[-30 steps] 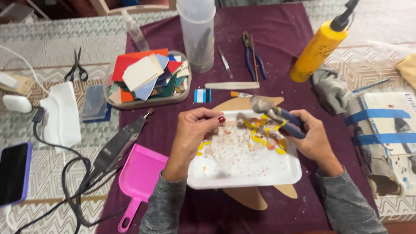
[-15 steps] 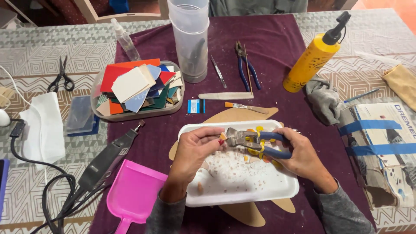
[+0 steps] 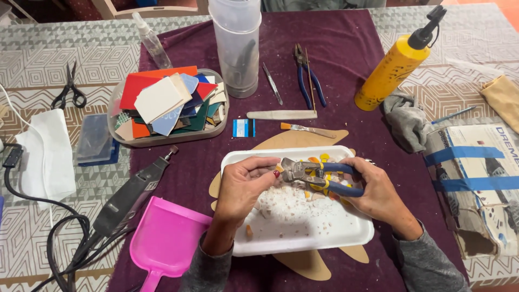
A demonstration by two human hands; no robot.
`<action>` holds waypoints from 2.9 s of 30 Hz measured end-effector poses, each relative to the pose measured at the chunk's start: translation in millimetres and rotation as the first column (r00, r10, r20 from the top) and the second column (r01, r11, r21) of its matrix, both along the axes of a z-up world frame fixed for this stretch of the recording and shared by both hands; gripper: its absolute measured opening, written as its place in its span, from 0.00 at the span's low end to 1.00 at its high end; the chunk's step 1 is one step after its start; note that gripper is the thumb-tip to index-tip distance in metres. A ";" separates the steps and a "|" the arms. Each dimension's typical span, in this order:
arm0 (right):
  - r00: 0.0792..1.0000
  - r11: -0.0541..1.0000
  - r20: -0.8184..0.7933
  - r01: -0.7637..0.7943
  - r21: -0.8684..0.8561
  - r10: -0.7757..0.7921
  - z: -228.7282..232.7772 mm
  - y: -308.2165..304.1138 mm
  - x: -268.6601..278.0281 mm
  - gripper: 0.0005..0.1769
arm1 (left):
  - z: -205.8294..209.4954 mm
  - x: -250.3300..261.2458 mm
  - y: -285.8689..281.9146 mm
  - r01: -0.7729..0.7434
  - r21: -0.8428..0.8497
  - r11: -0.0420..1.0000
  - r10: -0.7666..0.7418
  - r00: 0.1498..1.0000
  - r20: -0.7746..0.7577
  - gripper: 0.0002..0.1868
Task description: Cutting small yellow tiles into fragments using mosaic nippers over a white tray
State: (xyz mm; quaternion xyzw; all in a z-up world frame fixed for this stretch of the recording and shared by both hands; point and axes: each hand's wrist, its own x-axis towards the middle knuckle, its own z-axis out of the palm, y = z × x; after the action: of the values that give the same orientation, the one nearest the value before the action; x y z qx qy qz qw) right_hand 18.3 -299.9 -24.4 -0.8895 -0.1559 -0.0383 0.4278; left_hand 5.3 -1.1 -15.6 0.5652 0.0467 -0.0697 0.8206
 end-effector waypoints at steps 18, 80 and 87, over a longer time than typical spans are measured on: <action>1.000 0.999 0.027 0.016 -0.040 -0.015 1.0 -0.7 -0.1 0.24 | 42.0 -10.0 1.2 -0.151 0.412 0.899 0.057 0.971 0.233 0.08; 0.998 1.000 -0.057 -0.006 0.019 0.007 15.8 5.0 -4.9 0.19 | 27.6 -8.0 -3.8 -0.082 0.090 0.993 0.067 0.986 0.153 0.09; 0.994 0.996 -0.105 -0.010 0.084 0.019 47.0 25.3 -13.7 0.15 | 30.8 -9.3 -3.2 -0.074 0.094 0.993 0.058 0.985 0.160 0.08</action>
State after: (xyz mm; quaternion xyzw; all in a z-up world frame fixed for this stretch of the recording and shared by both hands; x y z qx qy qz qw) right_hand 4.6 -274.7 22.7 -0.8706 -0.1377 0.0056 0.4724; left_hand -4.0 -4.3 15.2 0.6075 0.0041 0.0047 0.7943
